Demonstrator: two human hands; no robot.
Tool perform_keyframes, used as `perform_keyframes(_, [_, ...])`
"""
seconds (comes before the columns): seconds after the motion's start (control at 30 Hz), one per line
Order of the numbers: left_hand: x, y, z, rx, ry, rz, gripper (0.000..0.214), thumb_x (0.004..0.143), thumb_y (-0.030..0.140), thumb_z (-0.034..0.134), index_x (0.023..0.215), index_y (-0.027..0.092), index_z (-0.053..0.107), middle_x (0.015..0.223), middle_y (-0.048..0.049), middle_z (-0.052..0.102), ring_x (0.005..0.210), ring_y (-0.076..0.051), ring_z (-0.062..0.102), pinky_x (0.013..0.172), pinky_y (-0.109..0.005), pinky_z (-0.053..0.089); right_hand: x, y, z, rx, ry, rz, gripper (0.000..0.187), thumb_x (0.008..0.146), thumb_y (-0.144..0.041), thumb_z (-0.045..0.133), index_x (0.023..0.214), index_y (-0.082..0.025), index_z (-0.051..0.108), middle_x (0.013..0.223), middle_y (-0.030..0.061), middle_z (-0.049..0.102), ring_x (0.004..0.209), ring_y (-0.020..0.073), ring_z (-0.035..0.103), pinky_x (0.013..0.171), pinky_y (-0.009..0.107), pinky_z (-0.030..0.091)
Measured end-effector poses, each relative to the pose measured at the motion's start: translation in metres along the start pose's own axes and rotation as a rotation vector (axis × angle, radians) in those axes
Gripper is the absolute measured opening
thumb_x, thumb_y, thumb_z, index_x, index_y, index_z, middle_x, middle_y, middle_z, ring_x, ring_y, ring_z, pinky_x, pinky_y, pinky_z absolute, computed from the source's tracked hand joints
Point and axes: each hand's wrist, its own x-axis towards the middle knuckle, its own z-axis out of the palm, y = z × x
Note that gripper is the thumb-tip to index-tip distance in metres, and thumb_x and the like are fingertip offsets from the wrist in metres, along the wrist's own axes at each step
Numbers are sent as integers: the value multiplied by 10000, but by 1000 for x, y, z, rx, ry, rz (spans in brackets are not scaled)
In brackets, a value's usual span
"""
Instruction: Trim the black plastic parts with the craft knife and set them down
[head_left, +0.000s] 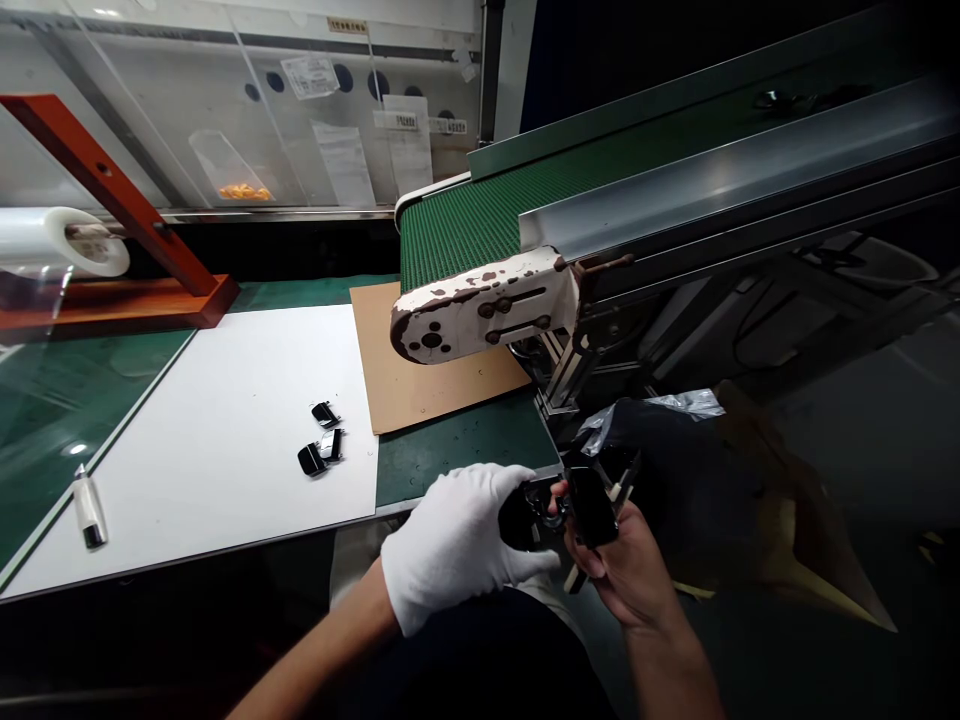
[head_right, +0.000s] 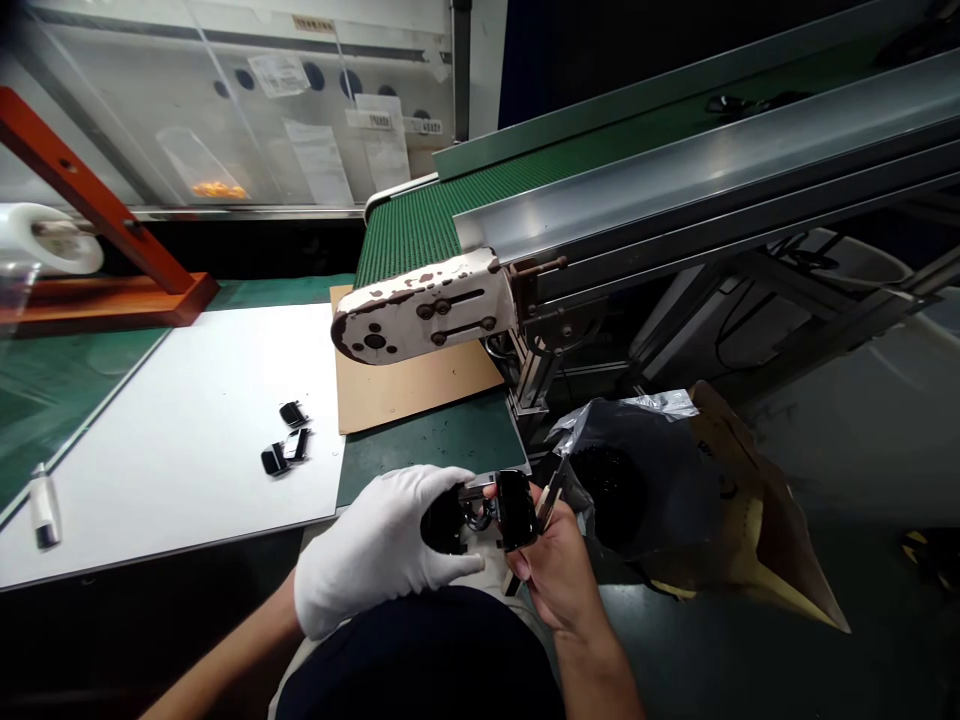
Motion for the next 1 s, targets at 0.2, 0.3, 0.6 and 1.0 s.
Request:
perform_keyframes(0.2, [-1, 3, -13, 156, -63, 37, 361, 711, 431, 720, 992, 231, 614, 837, -15, 705, 748, -227, 671, 639, -289, 469, -3, 0, -6, -77, -88, 14, 335, 691, -448, 782, 820, -142, 733, 361, -77, 392, 317, 19, 275, 352, 173, 180])
perform_keyframes(0.3, [-4, 5, -16, 169, -59, 121, 312, 734, 450, 693, 942, 236, 603, 749, 21, 690, 663, -200, 662, 590, -271, 442, -6, -6, -5, -89, -127, 24, 433, 658, -543, 768, 803, -135, 746, 350, -54, 429, 270, 24, 294, 321, 172, 166])
perform_keyframes(0.6, [-24, 2, 21, 70, 360, 223, 416, 642, 423, 742, 965, 209, 590, 762, 4, 726, 632, -182, 692, 594, -263, 510, -9, -18, 6, 134, -161, 178, 270, 568, -387, 828, 657, -149, 735, 620, 83, 706, 244, 4, 292, 253, 155, 87])
perform_keyframes(1.0, [-37, -1, 63, -244, 830, 330, 587, 735, 617, 650, 1121, 183, 560, 946, -115, 735, 925, -256, 715, 824, -352, 600, -12, 37, 18, 336, -176, 437, 359, 513, -500, 799, 502, -189, 619, 439, -32, 558, 262, 41, 298, 250, 177, 205])
